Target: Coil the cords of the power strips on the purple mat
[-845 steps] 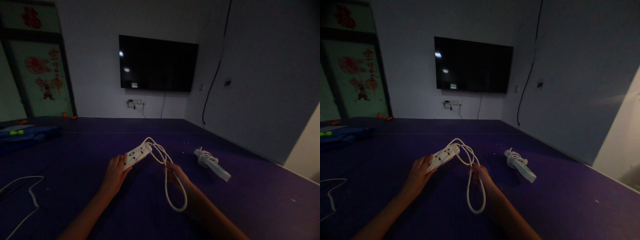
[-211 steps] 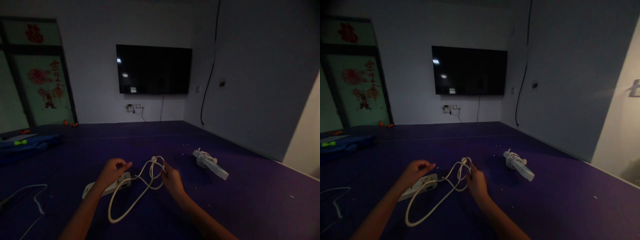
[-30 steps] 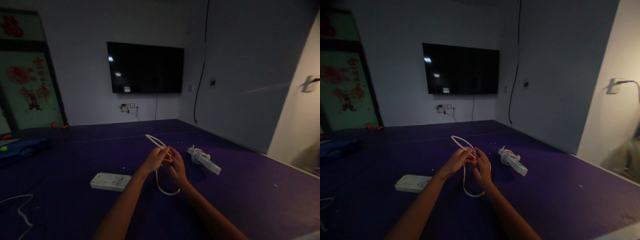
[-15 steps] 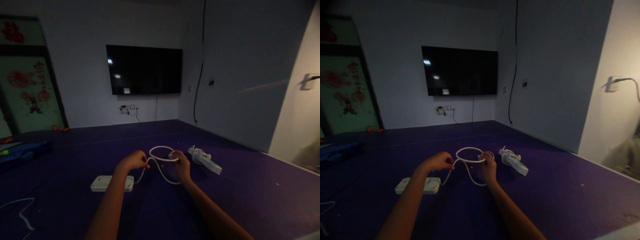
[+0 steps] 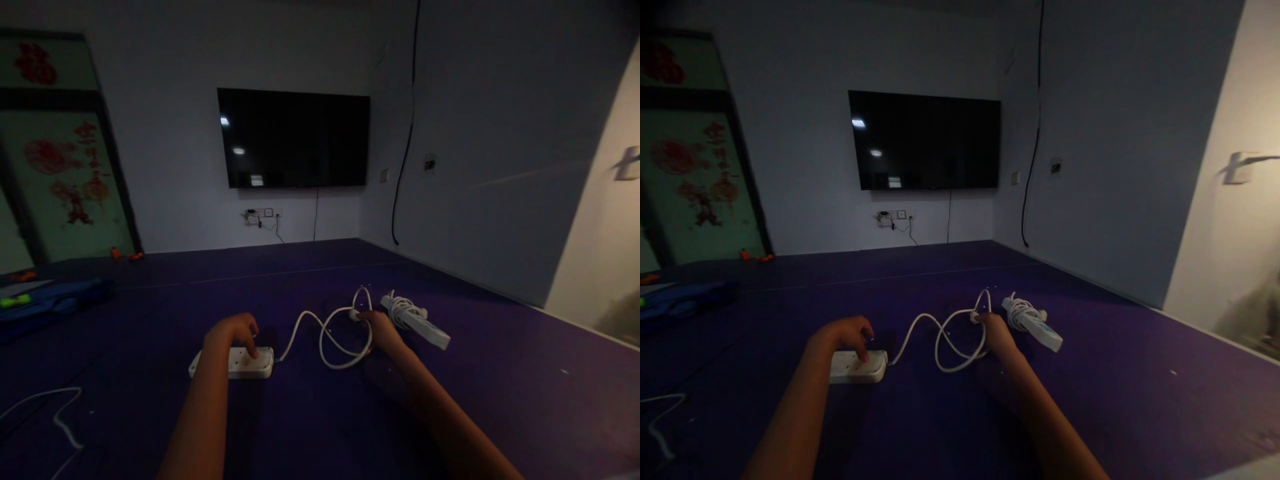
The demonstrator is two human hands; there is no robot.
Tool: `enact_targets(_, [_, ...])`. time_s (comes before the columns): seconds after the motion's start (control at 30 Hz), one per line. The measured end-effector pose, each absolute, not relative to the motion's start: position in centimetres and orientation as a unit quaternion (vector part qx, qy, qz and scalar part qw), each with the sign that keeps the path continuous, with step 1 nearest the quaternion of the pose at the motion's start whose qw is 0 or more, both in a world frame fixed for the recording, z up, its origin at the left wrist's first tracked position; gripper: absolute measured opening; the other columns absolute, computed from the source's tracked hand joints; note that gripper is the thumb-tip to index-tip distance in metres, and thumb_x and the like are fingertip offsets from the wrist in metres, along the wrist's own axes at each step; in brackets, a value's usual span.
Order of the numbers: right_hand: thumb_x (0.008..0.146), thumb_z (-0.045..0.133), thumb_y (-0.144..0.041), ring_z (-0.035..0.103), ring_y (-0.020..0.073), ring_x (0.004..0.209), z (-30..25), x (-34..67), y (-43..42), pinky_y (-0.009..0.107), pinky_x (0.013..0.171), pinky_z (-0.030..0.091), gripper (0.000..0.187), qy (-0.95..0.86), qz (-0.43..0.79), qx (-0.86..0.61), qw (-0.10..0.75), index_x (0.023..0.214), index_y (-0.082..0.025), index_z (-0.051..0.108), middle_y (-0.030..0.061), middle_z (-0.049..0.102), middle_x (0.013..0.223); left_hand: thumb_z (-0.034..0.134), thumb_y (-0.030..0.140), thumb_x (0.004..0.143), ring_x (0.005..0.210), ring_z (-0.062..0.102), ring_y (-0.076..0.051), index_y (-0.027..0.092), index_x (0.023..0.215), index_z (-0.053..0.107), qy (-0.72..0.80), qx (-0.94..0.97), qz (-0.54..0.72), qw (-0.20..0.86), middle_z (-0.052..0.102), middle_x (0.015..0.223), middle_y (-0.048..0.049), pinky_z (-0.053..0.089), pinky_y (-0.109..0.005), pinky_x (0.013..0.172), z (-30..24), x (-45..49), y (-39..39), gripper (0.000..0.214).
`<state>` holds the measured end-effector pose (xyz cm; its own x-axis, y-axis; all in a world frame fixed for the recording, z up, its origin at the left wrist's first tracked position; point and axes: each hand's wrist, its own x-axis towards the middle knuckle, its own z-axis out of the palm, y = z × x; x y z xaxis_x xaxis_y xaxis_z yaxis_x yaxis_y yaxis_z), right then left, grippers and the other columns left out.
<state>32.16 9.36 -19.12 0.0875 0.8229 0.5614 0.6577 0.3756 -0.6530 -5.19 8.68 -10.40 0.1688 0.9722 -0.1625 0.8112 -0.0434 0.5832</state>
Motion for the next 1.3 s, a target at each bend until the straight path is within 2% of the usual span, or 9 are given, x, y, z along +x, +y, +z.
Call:
enact_targets(0.13, [0.061,0.055,-0.005,0.068,0.024,0.077,-16.3,32.2,7.8,0.028,0.071,0.049,0.031,-0.73,0.041,-0.562,0.386,0.079,-0.021,0.074,0.008,0.073,0.081,0.076,0.036,0.041,0.079,0.062,-0.027,0.021,0.071,0.064,0.624,0.702,0.189,0.287,0.069,0.073,-0.005,0.044,-0.034,0.07,-9.9,-6.0,8.9,0.035])
enact_targets(0.23, [0.066,0.05,-0.002,0.066,0.0239,0.09,-13.8,28.7,6.6,0.03,0.081,0.046,0.04,-0.714,-0.038,-0.581,0.39,0.095,-0.019,0.072,0.011,0.071,0.098,0.072,0.044,0.049,0.074,0.062,-0.026,0.02,0.075,0.063,0.626,0.692,0.22,0.286,0.068,0.074,-0.0069,0.045,-0.033,0.066,-9.2,-7.2,8.9,0.037])
enact_targets(0.37, [0.079,0.054,-0.023,0.065,0.0199,0.094,-11.2,20.0,5.7,0.028,0.08,0.047,0.029,-0.851,-0.007,-0.413,0.323,0.104,-0.027,0.068,0.0036,0.07,0.102,0.069,0.049,0.052,0.075,0.062,-0.026,0.019,0.079,0.061,0.633,0.678,0.251,0.275,0.069,0.084,-0.0102,0.045,-0.033,0.065,-8.3,-8.6,8.7,0.041])
enact_targets(0.47, [0.065,0.07,-0.038,0.065,0.024,0.094,-10.9,13.5,5.7,0.029,0.073,0.049,0.039,-0.922,0.026,-0.347,0.167,0.102,-0.028,0.068,0.0032,0.07,0.102,0.066,0.052,0.057,0.077,0.063,-0.025,0.018,0.087,0.061,0.633,0.675,0.256,0.277,0.069,0.091,-0.0112,0.045,-0.031,0.066,-7.9,-9.1,8.3,0.046])
enact_targets(0.63, [0.047,0.08,-0.031,0.066,0.0283,0.09,-12.5,8.3,6.5,0.028,0.063,0.049,0.06,-0.928,0.031,-0.37,-0.032,0.105,-0.025,0.067,0.0077,0.07,0.101,0.063,0.054,0.06,0.083,0.064,-0.024,0.014,0.103,0.059,0.637,0.679,0.235,0.28,0.067,0.103,-0.013,0.046,-0.03,0.067,-7.7,-9.4,7.7,0.059])
enact_targets(0.8, [0.059,0.072,-0.031,0.066,0.0207,0.087,-11.3,9.8,8.0,0.024,0.07,0.047,0.046,-0.921,0.08,-0.362,0.121,0.104,-0.024,0.067,0.0022,0.071,0.098,0.07,0.049,0.052,0.099,0.061,-0.026,0.012,0.113,0.056,0.627,0.698,0.206,0.277,0.064,0.113,-0.0154,0.046,-0.031,0.079,-7.5,-9.3,7.3,0.072])
enact_targets(0.97, [0.056,0.072,-0.037,0.063,0.024,0.091,-6.0,12.9,7.4,0.03,0.076,0.045,0.055,-0.846,0.014,-0.442,0.298,0.109,-0.027,0.065,0.003,0.07,0.097,0.081,0.032,0.035,0.105,0.058,-0.027,0.014,0.11,0.059,0.592,0.733,0.2,0.269,0.063,0.116,-0.0126,0.045,-0.03,0.085,-6.6,-8.2,6.5,0.081])
enact_targets(1.1, [0.059,0.071,-0.04,0.064,0.0194,0.072,-3.3,15.0,6.4,0.028,0.065,0.046,0.05,-0.777,0.059,-0.461,0.423,0.106,-0.025,0.065,0.0015,0.07,0.08,0.082,0.031,0.04,0.102,0.059,-0.025,0.021,0.111,0.059,0.509,0.794,0.276,0.184,0.066,0.112,-0.0065,0.045,-0.031,0.084,-5.1,-5.9,5.8,0.075])
enact_targets(1.3, [0.066,0.069,-0.044,0.066,0.0186,0.077,-1.9,16.9,5.1,0.03,0.07,0.05,0.052,-0.706,0.213,-0.329,0.59,0.109,-0.016,0.06,0.0067,0.069,0.086,0.066,0.05,0.064,0.082,0.064,-0.024,0.022,0.09,0.067,0.508,0.767,0.391,-0.034,0.07,0.085,-0.0053,0.043,-0.03,0.067,-2.7,-3.8,4.1,0.038])
